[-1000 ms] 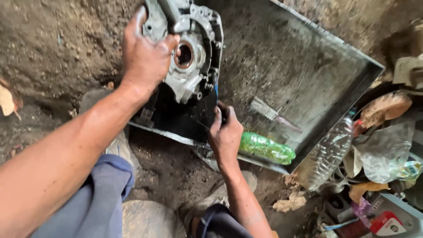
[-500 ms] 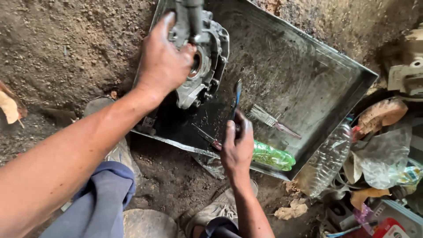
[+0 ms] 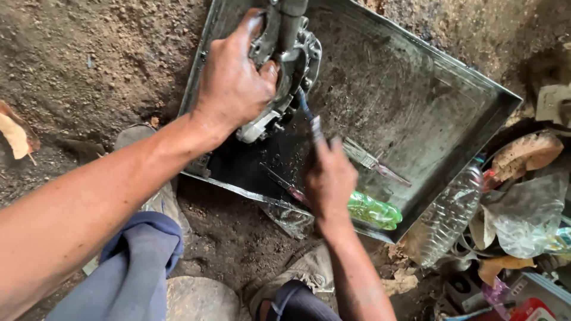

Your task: Clean a metal engine or pump housing with a brush and liquid.

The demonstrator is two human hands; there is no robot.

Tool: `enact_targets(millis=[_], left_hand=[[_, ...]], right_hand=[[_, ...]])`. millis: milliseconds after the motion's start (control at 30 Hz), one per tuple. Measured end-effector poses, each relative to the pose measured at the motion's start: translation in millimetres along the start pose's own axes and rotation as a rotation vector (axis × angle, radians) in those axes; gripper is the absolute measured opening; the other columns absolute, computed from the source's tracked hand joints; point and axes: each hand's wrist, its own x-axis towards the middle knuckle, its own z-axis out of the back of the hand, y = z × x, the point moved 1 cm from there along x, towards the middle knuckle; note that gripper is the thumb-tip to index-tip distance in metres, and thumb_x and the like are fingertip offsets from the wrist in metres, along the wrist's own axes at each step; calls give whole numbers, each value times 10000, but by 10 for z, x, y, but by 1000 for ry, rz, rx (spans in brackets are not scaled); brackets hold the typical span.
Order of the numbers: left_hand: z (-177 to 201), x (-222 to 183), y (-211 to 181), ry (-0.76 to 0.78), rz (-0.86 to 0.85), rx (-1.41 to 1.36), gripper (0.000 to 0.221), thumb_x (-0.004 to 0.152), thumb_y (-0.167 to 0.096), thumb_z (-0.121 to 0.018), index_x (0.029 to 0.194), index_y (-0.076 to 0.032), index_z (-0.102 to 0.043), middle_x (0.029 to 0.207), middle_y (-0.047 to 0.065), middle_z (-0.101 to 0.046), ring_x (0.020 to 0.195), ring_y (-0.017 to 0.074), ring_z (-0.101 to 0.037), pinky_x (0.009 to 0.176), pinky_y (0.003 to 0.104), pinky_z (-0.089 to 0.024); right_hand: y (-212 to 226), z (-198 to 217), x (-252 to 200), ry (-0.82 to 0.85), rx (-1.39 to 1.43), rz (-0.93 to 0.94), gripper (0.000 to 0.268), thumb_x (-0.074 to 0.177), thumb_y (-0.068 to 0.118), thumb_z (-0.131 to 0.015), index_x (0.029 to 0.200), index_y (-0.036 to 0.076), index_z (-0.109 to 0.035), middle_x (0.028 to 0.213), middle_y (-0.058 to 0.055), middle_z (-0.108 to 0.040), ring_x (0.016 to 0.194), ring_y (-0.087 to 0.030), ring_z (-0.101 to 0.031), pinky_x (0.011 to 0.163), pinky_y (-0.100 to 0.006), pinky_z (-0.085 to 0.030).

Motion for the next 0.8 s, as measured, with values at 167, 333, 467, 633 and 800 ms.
enact_targets(millis=[167, 333, 467, 633, 800], left_hand=[[-261, -112, 276, -167, -382, -5, 402, 967, 33, -645, 1352, -43, -556, 978, 132, -752, 791, 230, -768, 659, 323, -653], [-314, -218, 92, -52, -185, -30, 404, 964, 45, -578, 1357, -36, -534, 964, 177, -696, 691, 266, -735, 504, 314, -592], [-281, -167, 180, -109, -264, 5, 416, 947, 31, -637, 1347, -23, -535, 981, 186, -733, 798, 312, -764, 684, 405, -617], [-211, -160, 131, -124, -353, -34, 471, 919, 38, -672, 1365, 3, -523, 1029, 232, -739, 940, 360, -776, 796, 460, -620], [-221, -165, 189, -136, -311, -30, 483, 907, 33, -690, 1361, -17, -532, 1073, 232, -741, 951, 358, -777, 826, 429, -647]], right_hand=[[80, 28, -246, 16, 194, 72, 405, 899, 56, -603, 1296, 112, -662, 961, -193, -629, 715, -380, -655, 631, -486, -534], [71, 49, -253, 226, 66, -229, 435, 896, 80, -608, 1318, 175, -646, 918, -187, -611, 750, -394, -666, 682, -517, -525], [132, -89, -526, 151, 283, -64, 684, 673, 79, -682, 1350, 148, -620, 965, -210, -610, 834, -451, -645, 691, -535, -522], [143, -111, -481, 189, 242, -217, 543, 860, 69, -612, 1388, 193, -593, 1048, -168, -631, 878, -415, -679, 765, -514, -558], [241, -97, -561, 174, 255, -142, 637, 772, 51, -627, 1396, 173, -593, 1024, -221, -622, 838, -444, -654, 703, -523, -539]])
